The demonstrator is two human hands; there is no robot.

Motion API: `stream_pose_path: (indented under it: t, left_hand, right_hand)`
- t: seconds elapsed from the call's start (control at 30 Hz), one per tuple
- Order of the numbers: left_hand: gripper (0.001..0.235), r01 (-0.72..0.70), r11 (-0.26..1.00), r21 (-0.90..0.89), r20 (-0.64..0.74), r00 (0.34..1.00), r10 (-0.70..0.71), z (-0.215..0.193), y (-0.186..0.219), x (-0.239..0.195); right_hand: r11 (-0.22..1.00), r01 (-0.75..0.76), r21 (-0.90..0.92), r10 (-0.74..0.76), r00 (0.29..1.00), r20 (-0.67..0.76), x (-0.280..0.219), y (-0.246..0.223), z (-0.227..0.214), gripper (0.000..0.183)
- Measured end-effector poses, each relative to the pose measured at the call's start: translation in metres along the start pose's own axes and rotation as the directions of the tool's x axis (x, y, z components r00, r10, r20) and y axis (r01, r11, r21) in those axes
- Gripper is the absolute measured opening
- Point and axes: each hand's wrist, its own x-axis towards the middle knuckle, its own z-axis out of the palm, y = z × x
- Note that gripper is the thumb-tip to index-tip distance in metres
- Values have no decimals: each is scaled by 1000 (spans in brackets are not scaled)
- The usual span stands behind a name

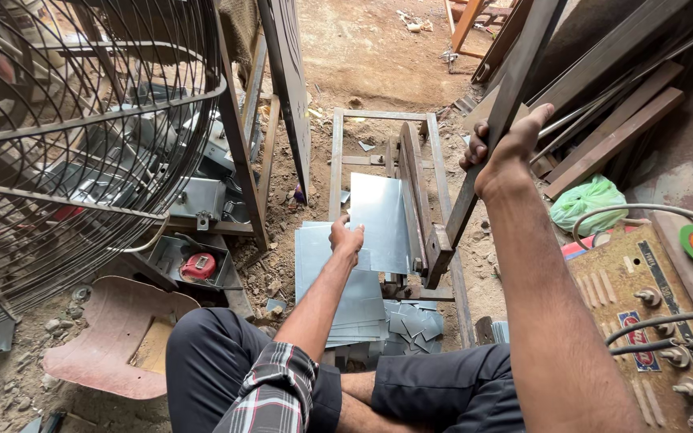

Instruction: The person uses a manual lever shear to cut small notches into the edges of metal sheets, then picks up the cut sheets to stack them.

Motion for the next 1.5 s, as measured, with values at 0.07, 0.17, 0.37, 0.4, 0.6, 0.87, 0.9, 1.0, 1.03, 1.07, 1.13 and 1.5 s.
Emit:
stream_pose_path:
  t: [0.07,0.17,0.37,0.4,0.6,0.87,0.9,1.0,1.03,1.07,1.13,1.5]
  left_hand:
    - [43,8,1000,0,-2,1000,-8,1,1,1]
    - [44,13,1000,-8,-8,1000,-13,-1,1,4]
    - [45,13,1000,15,-8,1000,-13,-1,0,6]
    - [45,7,999,32,-7,1000,-7,-1,1,6]
    - [43,31,999,35,-43,999,-29,1,3,3]
    - [41,-5,998,69,-82,997,10,18,-20,28]
    - [41,16,998,63,-82,997,-11,20,-28,32]
    - [54,-59,998,-17,-110,992,57,25,-43,44]
    - [54,-79,997,11,-105,991,80,23,-44,51]
    - [52,-54,996,68,-93,994,61,23,-45,55]
    - [51,-15,995,97,-85,996,24,29,-55,52]
    - [40,91,994,-55,262,962,-74,-8,-58,68]
  right_hand:
    - [1000,-2,-15,2,1000,-14,1,-1,-1,85]
    - [1000,-12,-7,12,1000,5,1,0,-1,85]
    - [1000,20,6,-21,999,32,3,2,-2,84]
    - [1000,22,18,-23,999,40,2,2,-2,83]
    - [1000,13,6,-13,1000,26,-1,0,-1,83]
    - [999,-12,-47,20,987,162,-7,-2,-13,77]
    - [997,78,17,-80,961,264,-9,5,-28,70]
    - [929,128,347,-197,965,171,-64,73,-120,49]
    - [828,-78,556,-282,799,532,-118,109,-167,68]
    - [809,-70,584,-300,804,513,-155,150,-180,68]
    - [830,280,482,-448,849,278,-224,194,-196,65]
    - [938,186,291,-292,877,381,-181,73,-115,69]
